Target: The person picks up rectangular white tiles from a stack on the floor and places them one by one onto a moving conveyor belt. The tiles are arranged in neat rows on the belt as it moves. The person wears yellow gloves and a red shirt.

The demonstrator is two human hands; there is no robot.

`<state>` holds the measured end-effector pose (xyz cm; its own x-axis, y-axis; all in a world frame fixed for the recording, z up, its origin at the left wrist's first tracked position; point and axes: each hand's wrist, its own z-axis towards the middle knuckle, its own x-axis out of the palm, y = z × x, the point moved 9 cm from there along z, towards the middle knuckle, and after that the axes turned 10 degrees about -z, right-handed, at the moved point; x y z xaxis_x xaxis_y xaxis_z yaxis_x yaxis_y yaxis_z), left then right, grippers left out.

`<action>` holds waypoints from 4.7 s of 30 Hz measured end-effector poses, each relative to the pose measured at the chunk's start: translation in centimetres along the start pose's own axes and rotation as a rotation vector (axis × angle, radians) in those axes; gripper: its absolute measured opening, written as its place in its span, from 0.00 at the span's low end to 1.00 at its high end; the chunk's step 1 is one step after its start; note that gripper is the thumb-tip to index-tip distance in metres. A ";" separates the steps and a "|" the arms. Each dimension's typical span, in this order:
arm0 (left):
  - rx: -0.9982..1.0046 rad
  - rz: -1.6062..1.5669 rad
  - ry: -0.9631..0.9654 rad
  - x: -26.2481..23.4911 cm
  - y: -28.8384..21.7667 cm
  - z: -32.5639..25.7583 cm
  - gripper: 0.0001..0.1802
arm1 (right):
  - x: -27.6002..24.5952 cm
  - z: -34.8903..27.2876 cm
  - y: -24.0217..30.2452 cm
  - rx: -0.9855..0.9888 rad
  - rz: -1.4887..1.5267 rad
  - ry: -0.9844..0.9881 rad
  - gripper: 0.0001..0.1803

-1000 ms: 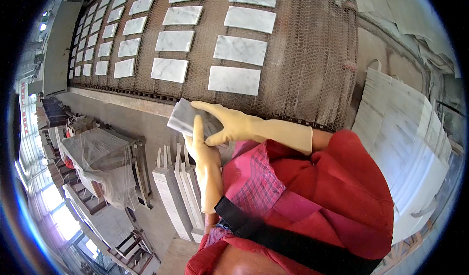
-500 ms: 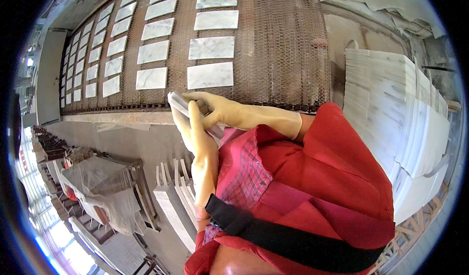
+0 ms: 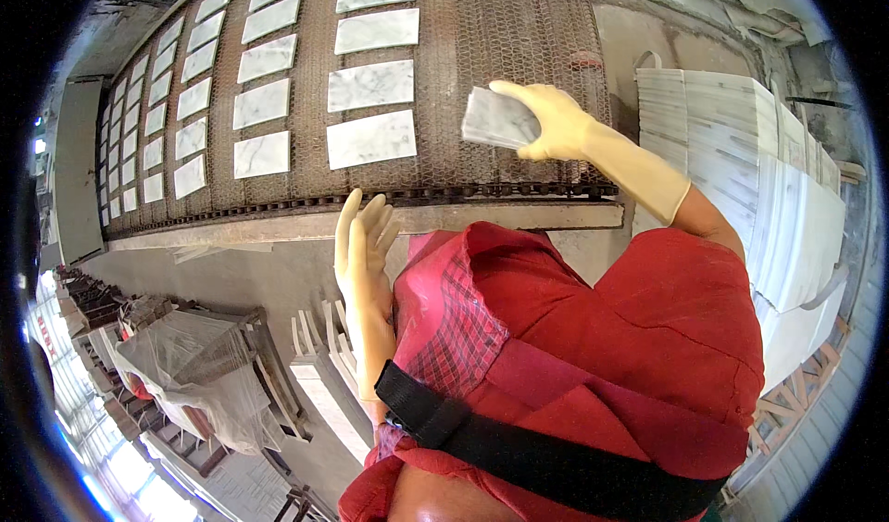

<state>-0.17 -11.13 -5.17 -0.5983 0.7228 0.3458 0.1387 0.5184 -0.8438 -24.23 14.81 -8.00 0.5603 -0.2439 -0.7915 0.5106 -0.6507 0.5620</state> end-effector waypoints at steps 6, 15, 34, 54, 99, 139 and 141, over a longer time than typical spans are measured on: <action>-0.053 -0.144 -0.008 -0.8 1.7 -0.5 0.32 | 3.0 -0.7 -1.4 -0.011 -0.522 0.159 0.63; -0.045 -0.215 -0.077 -1.7 2.2 -1.2 0.32 | 2.8 -0.1 -2.2 -0.077 -0.462 0.192 0.64; -0.030 -0.301 -0.165 -2.5 4.2 -3.0 0.33 | -0.8 6.8 -1.0 -0.154 -0.761 0.070 0.50; 0.000 -0.328 -0.234 -3.9 5.0 -4.3 0.34 | 10.5 13.8 14.6 -0.160 -0.631 0.019 0.53; -0.070 -0.235 -0.162 -2.8 6.0 -1.8 0.34 | -0.5 5.4 -5.9 -0.158 -0.584 -0.181 0.43; 0.163 -0.305 -0.527 -22.8 2.7 -21.0 0.33 | 6.9 6.7 4.4 -0.164 -1.021 0.333 0.35; 0.187 -0.321 -0.585 -24.9 2.5 -24.0 0.32 | 6.1 8.8 7.4 -0.163 -1.083 0.370 0.33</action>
<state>34.04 -16.89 -6.00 -0.9215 0.1541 0.3564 -0.2237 0.5396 -0.8116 -22.79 2.21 -10.76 -0.0792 0.6280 -0.7742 0.9032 -0.2834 -0.3224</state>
